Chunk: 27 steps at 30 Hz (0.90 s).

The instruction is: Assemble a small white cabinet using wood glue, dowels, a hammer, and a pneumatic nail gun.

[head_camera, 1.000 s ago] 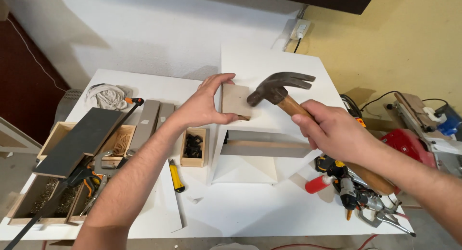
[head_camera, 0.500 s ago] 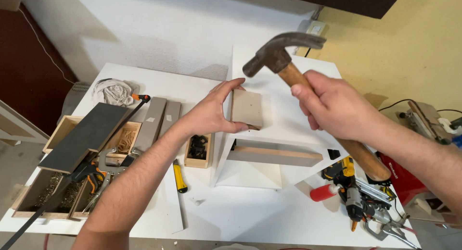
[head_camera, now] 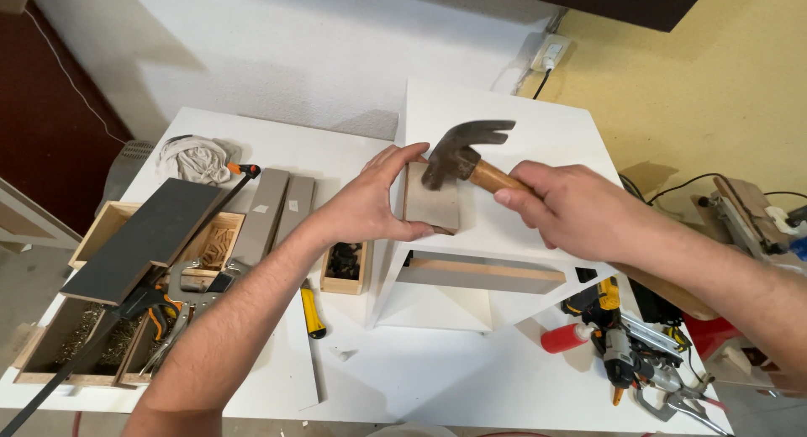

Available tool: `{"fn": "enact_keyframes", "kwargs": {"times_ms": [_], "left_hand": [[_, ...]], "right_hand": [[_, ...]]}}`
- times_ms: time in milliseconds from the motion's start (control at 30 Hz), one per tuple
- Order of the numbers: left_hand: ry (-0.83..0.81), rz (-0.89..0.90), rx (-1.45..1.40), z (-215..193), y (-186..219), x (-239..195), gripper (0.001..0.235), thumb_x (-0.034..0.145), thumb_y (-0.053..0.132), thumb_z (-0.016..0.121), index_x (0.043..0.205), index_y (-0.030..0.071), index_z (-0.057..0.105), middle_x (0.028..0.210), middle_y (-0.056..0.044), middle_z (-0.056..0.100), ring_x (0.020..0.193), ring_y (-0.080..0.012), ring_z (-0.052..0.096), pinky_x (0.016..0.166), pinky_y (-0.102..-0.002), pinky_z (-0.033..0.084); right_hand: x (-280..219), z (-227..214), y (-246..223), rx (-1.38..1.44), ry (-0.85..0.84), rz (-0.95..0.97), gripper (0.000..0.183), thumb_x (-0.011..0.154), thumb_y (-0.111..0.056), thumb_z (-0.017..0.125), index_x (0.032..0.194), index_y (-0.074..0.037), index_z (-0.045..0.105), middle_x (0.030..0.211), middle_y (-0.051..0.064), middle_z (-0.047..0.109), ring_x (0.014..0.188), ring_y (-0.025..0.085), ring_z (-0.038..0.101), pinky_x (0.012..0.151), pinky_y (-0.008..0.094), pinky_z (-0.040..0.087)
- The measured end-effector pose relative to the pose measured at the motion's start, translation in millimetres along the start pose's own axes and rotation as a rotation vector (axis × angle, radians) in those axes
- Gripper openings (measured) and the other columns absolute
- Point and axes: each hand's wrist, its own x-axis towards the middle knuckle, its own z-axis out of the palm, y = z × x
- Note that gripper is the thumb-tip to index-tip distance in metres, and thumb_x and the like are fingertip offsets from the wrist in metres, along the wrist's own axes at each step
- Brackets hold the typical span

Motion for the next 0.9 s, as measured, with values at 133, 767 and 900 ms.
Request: {"fn": "enact_keyframes", "kwargs": {"times_ms": [133, 767, 900], "left_hand": [[0.010, 0.010, -0.002, -0.1, 0.8, -0.5, 0.110, 0.066, 0.031, 0.096, 0.155, 0.005, 0.037, 0.133, -0.015, 0.054, 0.135, -0.0349, 0.046, 0.124, -0.055, 0.021], [0.008, 0.053, 0.003, 3.4, -9.5, 0.6, 0.106, 0.068, 0.029, 0.096, 0.153, 0.002, 0.038, 0.130, -0.014, 0.054, 0.134, -0.0348, 0.047, 0.126, -0.057, 0.017], [-0.004, 0.066, 0.022, 3.8, -12.2, 0.9, 0.108, 0.067, 0.029, 0.096, 0.153, 0.001, 0.037, 0.131, -0.017, 0.054, 0.135, -0.0368, 0.048, 0.126, -0.058, 0.016]], "right_hand": [[-2.1, -1.1, 2.3, 0.047, 0.109, 0.005, 0.034, 0.105, -0.037, 0.051, 0.087, -0.012, 0.066, 0.045, 0.008, 0.065, 0.054, 0.028, 0.068, 0.062, 0.037, 0.057], [-3.9, -2.8, -1.1, 0.060, 0.138, 0.004, 0.037, 0.107, -0.034, 0.052, 0.082, -0.011, 0.066, 0.042, 0.007, 0.062, 0.047, 0.024, 0.065, 0.055, 0.033, 0.055], [-2.7, 13.9, -4.4, 0.065, -0.022, 0.050, 0.033, 0.104, -0.031, 0.053, 0.083, -0.008, 0.066, 0.044, 0.009, 0.063, 0.050, 0.025, 0.066, 0.058, 0.034, 0.057]]}}
